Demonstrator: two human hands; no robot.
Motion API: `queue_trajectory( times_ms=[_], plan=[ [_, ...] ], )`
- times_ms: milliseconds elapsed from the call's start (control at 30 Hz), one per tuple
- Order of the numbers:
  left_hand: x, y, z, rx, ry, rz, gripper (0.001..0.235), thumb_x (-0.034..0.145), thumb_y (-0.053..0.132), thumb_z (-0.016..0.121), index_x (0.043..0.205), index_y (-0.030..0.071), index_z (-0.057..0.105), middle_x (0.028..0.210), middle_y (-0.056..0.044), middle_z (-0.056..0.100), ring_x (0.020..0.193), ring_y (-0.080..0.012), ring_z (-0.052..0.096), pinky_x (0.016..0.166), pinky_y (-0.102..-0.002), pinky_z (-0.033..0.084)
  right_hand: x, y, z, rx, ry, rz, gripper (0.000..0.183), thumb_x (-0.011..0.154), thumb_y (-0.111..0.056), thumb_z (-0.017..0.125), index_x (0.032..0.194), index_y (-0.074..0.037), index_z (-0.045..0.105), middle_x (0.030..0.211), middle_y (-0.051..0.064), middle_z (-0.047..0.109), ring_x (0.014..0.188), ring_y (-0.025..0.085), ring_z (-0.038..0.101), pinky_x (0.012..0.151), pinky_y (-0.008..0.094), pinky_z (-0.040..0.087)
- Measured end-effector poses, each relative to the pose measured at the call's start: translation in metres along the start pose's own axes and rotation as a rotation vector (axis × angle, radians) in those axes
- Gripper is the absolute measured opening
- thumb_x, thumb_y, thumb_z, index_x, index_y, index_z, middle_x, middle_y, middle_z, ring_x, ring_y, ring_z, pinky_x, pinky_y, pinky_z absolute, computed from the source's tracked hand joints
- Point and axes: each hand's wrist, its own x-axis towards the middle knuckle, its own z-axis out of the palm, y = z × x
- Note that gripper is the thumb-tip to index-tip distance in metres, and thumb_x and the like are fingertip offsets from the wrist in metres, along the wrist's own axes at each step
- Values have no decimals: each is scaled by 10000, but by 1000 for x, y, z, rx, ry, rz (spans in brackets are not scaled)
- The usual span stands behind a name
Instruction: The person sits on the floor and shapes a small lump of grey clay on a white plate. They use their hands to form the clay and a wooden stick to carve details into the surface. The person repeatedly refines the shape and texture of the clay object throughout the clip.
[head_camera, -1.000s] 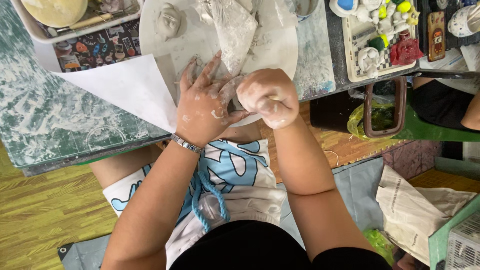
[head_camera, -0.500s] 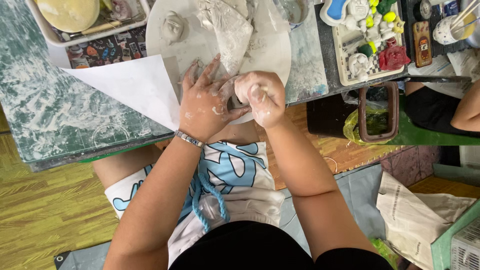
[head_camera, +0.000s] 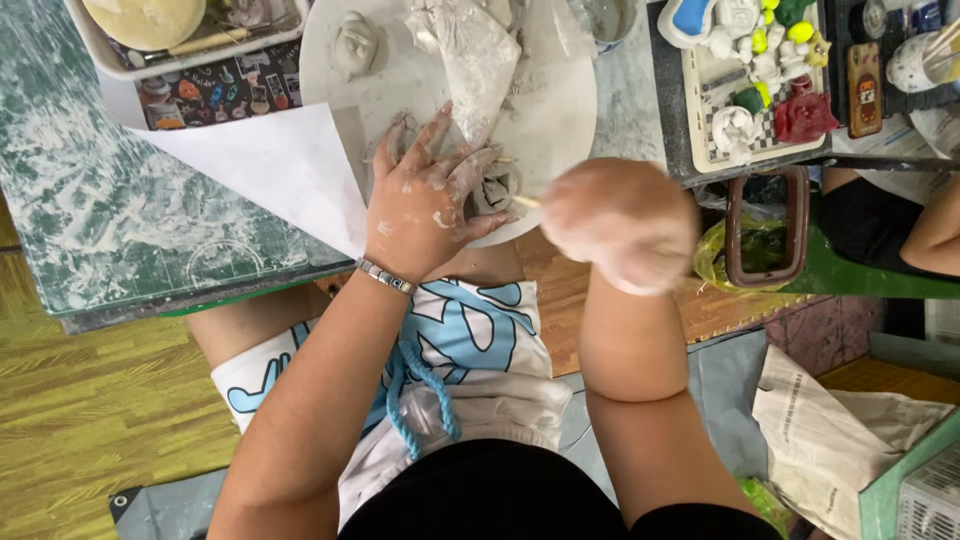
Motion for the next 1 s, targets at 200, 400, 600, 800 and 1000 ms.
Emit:
queue_trajectory(
  times_ms=[200,400,600,800,1000],
  plan=[
    [-3,1,1,-9,8,-22,644,837,582,793,1335,180,718,1282,-58,724,1468,-287,427,1197,-607,258,1,37,-9,15,28,92,550,1074,-360,512,647,-15,485,511,44,408,399,181,363,413,354,283],
    [-2,1,1,3,-15,-27,670,799,569,802,1352,203,707,1298,-50,723,1479,-275,410,1195,-611,250,5,36,-7,20,4,161,655,1081,-463,519,608,-13,478,525,50,408,409,213,387,434,361,311],
    [-3,-1,5,15,-33,-27,703,784,572,800,1385,225,688,1307,-28,722,1492,-270,389,1188,-622,237,-8,45,-18,152,-14,212,531,1033,-341,588,626,-18,479,533,57,442,407,221,390,422,371,315],
    [-5,-4,7,4,-45,-17,735,772,567,789,1418,235,676,1325,-22,713,1511,-274,361,1192,-621,223,-24,67,-14,88,5,136,441,991,-292,624,658,-17,536,555,65,492,435,211,450,436,372,360],
    [-8,-4,12,57,-15,-14,513,912,440,749,1397,279,695,1353,16,719,1532,-247,390,1237,-594,221,-21,60,-3,-248,-166,147,491,1082,-283,598,665,-31,534,583,63,470,500,240,479,494,388,385]
  ],
)
